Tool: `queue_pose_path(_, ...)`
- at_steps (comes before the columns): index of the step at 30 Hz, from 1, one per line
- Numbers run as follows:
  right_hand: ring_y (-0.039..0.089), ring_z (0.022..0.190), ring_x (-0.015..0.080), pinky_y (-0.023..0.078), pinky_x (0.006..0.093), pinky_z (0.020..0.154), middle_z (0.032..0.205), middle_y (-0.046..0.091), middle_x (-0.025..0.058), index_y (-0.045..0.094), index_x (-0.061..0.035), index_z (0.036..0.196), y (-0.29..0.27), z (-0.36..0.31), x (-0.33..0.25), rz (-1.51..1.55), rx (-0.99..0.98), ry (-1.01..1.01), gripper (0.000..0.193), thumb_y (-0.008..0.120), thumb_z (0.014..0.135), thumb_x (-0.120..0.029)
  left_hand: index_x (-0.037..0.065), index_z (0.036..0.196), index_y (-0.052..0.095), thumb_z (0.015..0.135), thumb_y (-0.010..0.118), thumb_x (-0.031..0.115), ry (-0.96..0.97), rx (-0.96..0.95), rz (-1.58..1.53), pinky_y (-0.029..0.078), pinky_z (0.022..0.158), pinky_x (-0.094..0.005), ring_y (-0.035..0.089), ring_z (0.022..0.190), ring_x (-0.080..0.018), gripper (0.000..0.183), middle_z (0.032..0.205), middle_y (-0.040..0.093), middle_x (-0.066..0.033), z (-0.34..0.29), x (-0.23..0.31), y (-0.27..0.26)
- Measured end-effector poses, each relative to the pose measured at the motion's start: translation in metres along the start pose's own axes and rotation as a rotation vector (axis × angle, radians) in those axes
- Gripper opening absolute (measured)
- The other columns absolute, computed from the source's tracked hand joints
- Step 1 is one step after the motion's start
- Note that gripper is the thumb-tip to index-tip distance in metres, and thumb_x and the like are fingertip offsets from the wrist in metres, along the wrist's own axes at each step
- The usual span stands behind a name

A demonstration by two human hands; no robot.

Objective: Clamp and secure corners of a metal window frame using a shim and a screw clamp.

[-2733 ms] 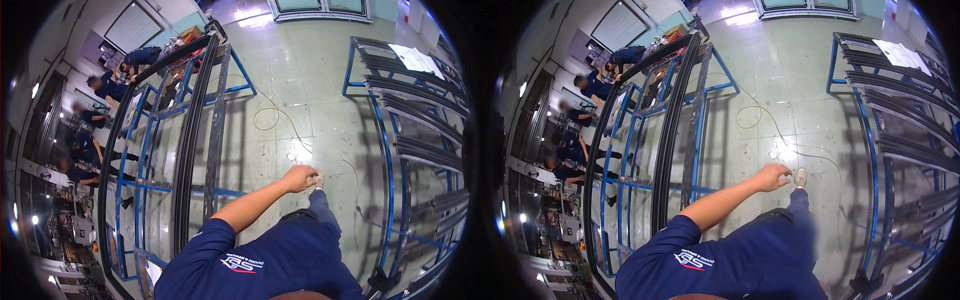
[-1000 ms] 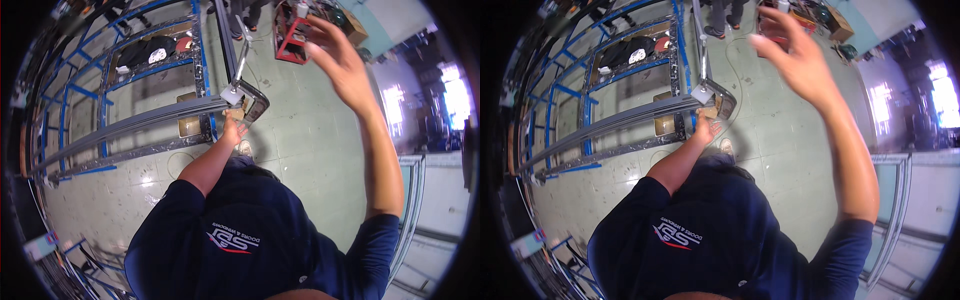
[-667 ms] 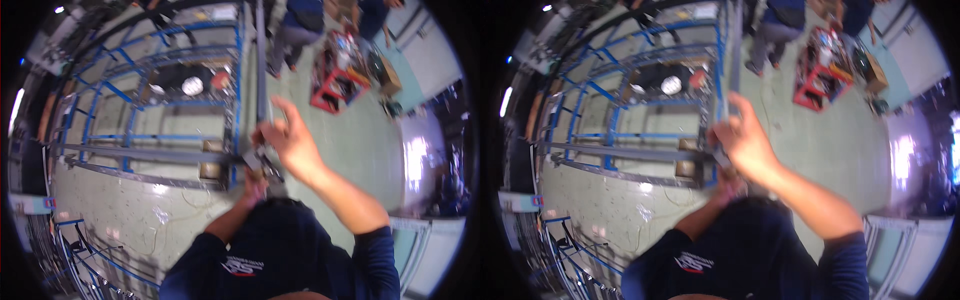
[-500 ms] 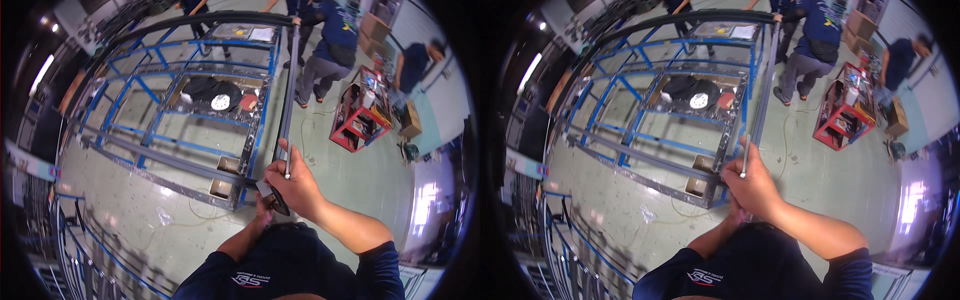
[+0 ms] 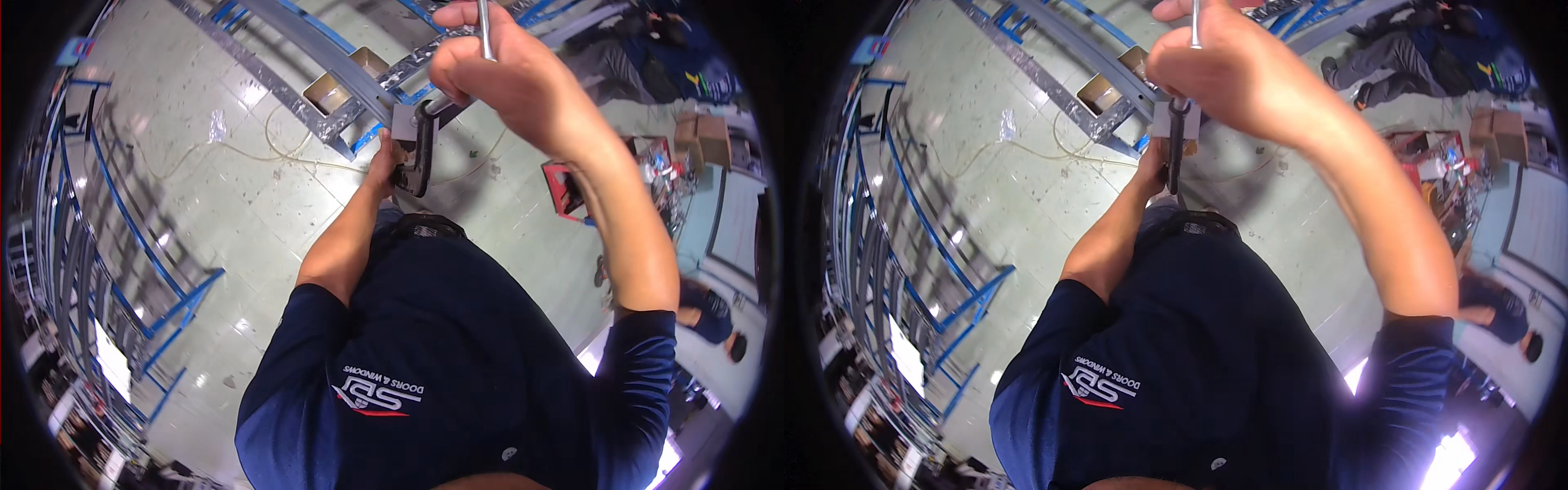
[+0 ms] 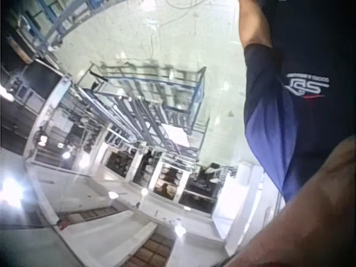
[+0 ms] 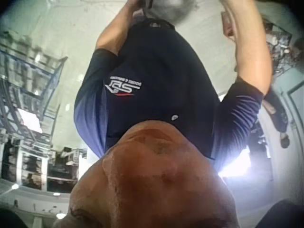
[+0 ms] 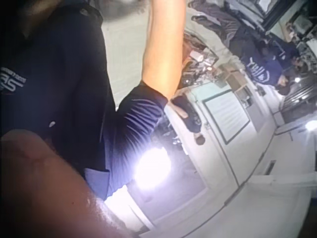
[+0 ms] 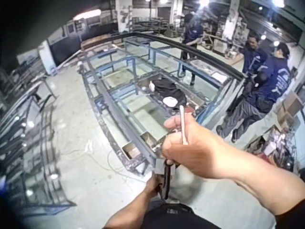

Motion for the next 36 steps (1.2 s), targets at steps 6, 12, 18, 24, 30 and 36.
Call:
queue_pose_path(6, 0.063, 0.095, 0.0212, 0.047, 0.0312, 0.088, 0.08, 0.059, 0.0041, 0.038, 0.0001, 0.131, -0.019, 0.009, -0.026, 0.134, -0.318, 0.356, 0.054, 0.054, 0.08, 0.008, 0.004, 0.143, 0.047, 0.095, 0.041, 0.074, 0.079, -0.097, -0.025, 0.044, 0.102, -0.0395, 0.057, 0.121, -0.0238, 0.085, 0.137, 0.057, -0.0115, -0.018, 0.0, 0.023)
queue_pose_path(12, 0.06, 0.113, 0.0286, 0.046, 0.046, 0.106, 0.101, 0.069, 0.0067, 0.065, -0.002, 0.071, 0.002, 0.019, -0.071, -1.193, -0.59, -0.257, 0.004, 0.066, 0.067, -0.003, 0.0, 0.14, 0.052, 0.093, 0.041, 0.077, 0.119, -0.024, 0.031, 0.041, 0.104, -0.0392, 0.055, 0.12, -0.0247, 0.091, 0.136, 0.057, -0.0145, 0.013, -0.018, 0.001)
queue_pose_path(18, 0.061, 0.107, 0.0257, 0.052, 0.0394, 0.094, 0.109, 0.069, 0.0068, 0.062, -0.0008, 0.061, 0.001, 0.023, -0.068, -1.096, -0.588, -0.352, 0.017, 0.067, 0.061, -0.017, -0.003, 0.132, 0.06, 0.095, 0.04, 0.074, 0.171, 0.1, 0.203, 0.039, 0.105, -0.0368, 0.054, 0.12, -0.0225, 0.088, 0.13, 0.062, -0.0167, 0.027, -0.02, -0.01)
queue_pose_path(24, 0.063, 0.1, 0.0285, 0.054, 0.039, 0.082, 0.11, 0.068, 0.0106, 0.054, -0.0005, 0.065, -0.004, 0.026, -0.063, -1.07, -0.515, -0.427, 0.02, 0.068, 0.06, -0.015, 0.0, 0.125, 0.06, 0.101, 0.038, 0.065, 0.199, 0.072, 0.176, 0.042, 0.098, -0.0317, 0.056, 0.106, -0.0172, 0.073, 0.117, 0.063, -0.0087, 0.018, -0.015, -0.005)
queue_pose_path(30, 0.062, 0.096, 0.0283, 0.054, 0.0372, 0.076, 0.106, 0.067, 0.0112, 0.056, -0.0007, 0.069, -0.001, 0.024, -0.063, -0.985, -0.389, -0.376, 0.019, 0.07, 0.062, -0.01, 0.0, 0.122, 0.061, 0.102, 0.039, 0.062, 0.246, 0.1, 0.188, 0.044, 0.094, -0.0317, 0.058, 0.101, -0.0175, 0.069, 0.113, 0.063, -0.0076, 0.014, -0.017, -0.004)
queue_pose_path(36, 0.061, 0.092, 0.0285, 0.053, 0.0356, 0.072, 0.106, 0.065, 0.0134, 0.06, -0.0002, 0.072, -0.011, 0.015, -0.057, -0.883, -0.373, -0.314, 0.016, 0.071, 0.062, -0.003, 0.002, 0.122, 0.057, 0.103, 0.045, 0.057, 0.264, 0.041, 0.104, 0.045, 0.088, -0.0316, 0.056, 0.094, -0.017, 0.059, 0.105, 0.061, -0.0064, -0.012, -0.003, 0.011)
Point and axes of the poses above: each hand's wrist, its own z-axis towards the middle knuckle, its own y-axis out of the palm, x = y × z, the point moved 1 cm from there along z, towards the middle knuckle
